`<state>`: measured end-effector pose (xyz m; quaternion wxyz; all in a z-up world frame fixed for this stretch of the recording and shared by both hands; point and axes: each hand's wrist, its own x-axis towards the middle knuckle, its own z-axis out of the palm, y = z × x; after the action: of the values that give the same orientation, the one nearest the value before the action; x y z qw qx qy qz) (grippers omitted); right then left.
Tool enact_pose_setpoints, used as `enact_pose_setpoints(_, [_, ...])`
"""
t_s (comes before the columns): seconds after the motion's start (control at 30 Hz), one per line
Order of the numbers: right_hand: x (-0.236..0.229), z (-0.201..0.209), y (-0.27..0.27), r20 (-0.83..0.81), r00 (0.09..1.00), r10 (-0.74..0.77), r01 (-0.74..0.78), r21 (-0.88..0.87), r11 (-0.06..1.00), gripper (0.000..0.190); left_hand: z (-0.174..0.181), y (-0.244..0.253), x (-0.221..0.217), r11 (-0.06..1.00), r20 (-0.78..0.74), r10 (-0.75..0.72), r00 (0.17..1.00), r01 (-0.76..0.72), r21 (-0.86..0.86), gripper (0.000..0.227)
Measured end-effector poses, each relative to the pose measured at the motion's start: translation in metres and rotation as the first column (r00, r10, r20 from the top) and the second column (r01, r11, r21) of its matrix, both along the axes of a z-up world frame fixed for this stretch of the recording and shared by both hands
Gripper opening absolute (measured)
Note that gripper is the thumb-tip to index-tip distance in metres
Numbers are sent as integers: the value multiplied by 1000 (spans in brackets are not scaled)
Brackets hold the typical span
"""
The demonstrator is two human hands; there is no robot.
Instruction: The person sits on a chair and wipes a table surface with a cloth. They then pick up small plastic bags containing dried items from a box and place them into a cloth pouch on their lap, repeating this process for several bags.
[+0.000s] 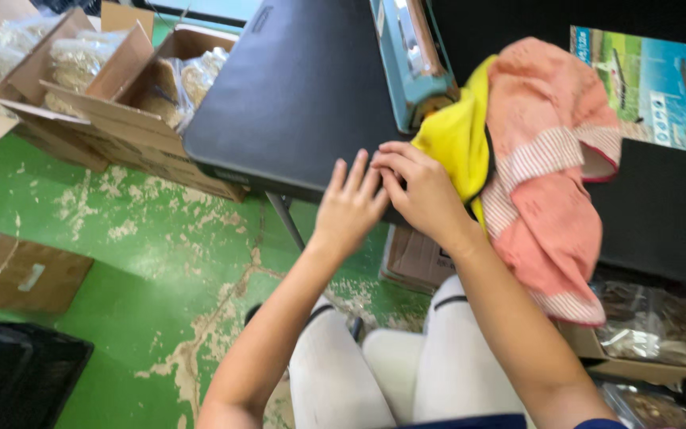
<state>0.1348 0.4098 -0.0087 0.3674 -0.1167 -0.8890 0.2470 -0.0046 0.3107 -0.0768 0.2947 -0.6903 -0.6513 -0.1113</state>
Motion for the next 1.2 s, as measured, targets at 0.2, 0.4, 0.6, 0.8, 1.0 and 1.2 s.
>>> enact_pose_setpoints(0.2, [-29,9,10,35,992,-121,123,-69,990,14,12,7,-11,983,-159,-153,975,166,77,37])
enact_pose_setpoints(0.4, [-30,4,15,101,975,-198,217,-243,945,16,8,6,-11,976,-128,-200,971,210,63,33])
enact_pose_setpoints(0.6, [-26,10,8,164,958,-237,278,-317,907,20,8,3,-13,978,-91,-184,979,191,82,34])
enact_pose_setpoints(0.8, [-25,-4,11,141,969,-201,198,35,979,22,-2,7,-8,981,-104,-150,983,161,108,27])
enact_pose_setpoints(1.0, [-18,-5,14,179,972,-152,150,28,988,30,1,10,-3,988,-112,-105,988,116,98,30])
enact_pose_setpoints(1.2, [-10,-17,10,145,981,-126,119,51,992,26,-6,-2,5,994,-87,-70,994,77,77,40])
